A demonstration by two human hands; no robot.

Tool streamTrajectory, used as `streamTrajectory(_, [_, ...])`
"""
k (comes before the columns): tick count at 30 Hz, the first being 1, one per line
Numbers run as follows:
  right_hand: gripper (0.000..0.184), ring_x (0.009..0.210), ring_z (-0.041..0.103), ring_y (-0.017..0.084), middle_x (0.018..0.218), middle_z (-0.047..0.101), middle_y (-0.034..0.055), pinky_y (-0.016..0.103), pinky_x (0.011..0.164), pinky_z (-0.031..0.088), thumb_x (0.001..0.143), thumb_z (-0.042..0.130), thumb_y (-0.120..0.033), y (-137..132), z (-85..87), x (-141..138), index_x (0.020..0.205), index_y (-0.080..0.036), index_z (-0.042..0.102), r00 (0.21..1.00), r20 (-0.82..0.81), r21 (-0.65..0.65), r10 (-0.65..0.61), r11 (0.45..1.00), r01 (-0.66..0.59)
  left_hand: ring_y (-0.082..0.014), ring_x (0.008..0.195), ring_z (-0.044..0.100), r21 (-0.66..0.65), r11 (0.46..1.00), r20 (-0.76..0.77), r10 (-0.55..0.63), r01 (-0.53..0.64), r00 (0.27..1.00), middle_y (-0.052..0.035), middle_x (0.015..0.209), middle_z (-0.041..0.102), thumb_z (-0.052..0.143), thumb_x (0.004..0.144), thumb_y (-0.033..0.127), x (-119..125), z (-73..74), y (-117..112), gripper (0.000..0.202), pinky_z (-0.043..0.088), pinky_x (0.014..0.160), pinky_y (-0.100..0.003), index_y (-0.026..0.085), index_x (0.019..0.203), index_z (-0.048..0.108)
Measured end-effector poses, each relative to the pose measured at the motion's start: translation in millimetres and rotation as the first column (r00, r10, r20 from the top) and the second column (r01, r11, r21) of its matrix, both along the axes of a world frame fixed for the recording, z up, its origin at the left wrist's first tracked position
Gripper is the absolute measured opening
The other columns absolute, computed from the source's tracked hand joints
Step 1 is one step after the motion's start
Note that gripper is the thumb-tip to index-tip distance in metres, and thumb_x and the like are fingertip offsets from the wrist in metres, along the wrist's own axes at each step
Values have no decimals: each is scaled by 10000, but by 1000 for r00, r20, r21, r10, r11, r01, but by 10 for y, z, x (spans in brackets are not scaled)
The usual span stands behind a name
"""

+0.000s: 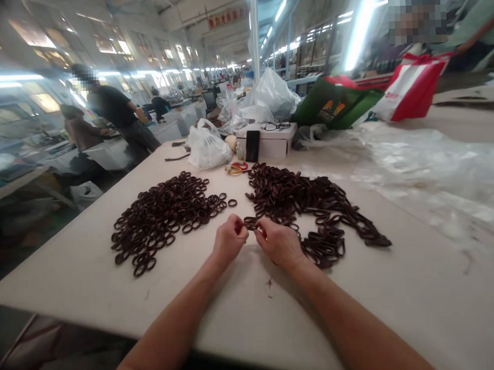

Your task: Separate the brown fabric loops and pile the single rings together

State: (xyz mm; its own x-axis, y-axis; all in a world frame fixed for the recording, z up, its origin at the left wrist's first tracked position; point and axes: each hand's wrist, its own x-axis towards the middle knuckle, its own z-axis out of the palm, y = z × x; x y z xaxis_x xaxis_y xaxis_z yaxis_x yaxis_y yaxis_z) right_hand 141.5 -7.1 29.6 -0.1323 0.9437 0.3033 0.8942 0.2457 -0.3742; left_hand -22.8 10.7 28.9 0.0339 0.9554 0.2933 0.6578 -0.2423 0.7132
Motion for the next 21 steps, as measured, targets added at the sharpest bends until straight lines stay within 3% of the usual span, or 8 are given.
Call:
streamTrajectory(3, [226, 654, 614, 156, 752, 684, -6, 247, 591, 335, 907, 485, -382, 61, -15, 149, 962, -223, 635, 999, -40, 35, -6, 999, 7, -110, 532, 552, 8, 980, 68, 196, -197, 978, 53, 630, 540, 533, 807, 138, -429, 57, 162, 64, 384, 538, -186, 188, 817, 494])
streamTrajectory(6, [234, 664, 611, 166, 761, 683, 9, 253, 595, 333, 910, 463, -351, 134, -21, 296, 923, -210, 650, 995, -66, 76, -75, 994, 80, -109, 509, 565, 70, 879, 121, 462, -472, 879, 47, 688, 582, 590, 824, 193, -891, 133, 294, 160, 419, 544, -193, 180, 949, 491])
streamTrajectory(8, [231, 667, 610, 170, 772, 687, 17, 256, 592, 328, 902, 464, -328, 169, -29, 350, 903, -206, 660, 992, -73, 94, -100, 990, 106, -112, 517, 568, 106, 844, 124, 514, -526, 849, 39, 710, 592, 613, 839, 253, -1029, 176, 334, 194, 435, 560, -202, 179, 974, 495])
streamTrajectory(10, [229, 669, 609, 170, 789, 695, 20, 256, 587, 325, 894, 469, -320, 185, -39, 364, 895, -206, 668, 992, -74, 102, -99, 989, 107, -125, 580, 585, 118, 895, 35, 429, -430, 903, 17, 743, 603, 582, 871, 285, -958, 209, 340, 131, 452, 603, -214, 180, 927, 526])
streamTrajectory(13, [229, 667, 606, 167, 807, 705, 17, 254, 585, 328, 888, 473, -321, 181, -43, 345, 883, -210, 673, 995, -72, 106, -74, 991, 81, -152, 722, 596, 39, 994, -231, 110, -104, 967, -21, 836, 627, 549, 880, 239, -567, 237, 338, 73, 459, 722, -247, 177, 877, 589])
streamTrajectory(16, [226, 673, 611, 168, 821, 709, 17, 259, 588, 336, 884, 470, -314, 165, -38, 328, 879, -213, 673, 996, -76, 109, -39, 993, 48, -184, 814, 594, -79, 993, -348, -112, 90, 931, -33, 853, 633, 618, 801, 181, -143, 236, 391, 43, 448, 792, -270, 187, 829, 651])
streamTrajectory(21, [243, 667, 613, 180, 820, 707, 36, 270, 575, 350, 880, 461, -326, 172, -57, 344, 872, -207, 673, 993, -115, 125, 23, 992, -8, -228, 855, 600, -252, 956, -362, -236, 149, 902, -67, 831, 643, 668, 673, 107, 151, 215, 548, 83, 455, 811, -286, 178, 713, 679])
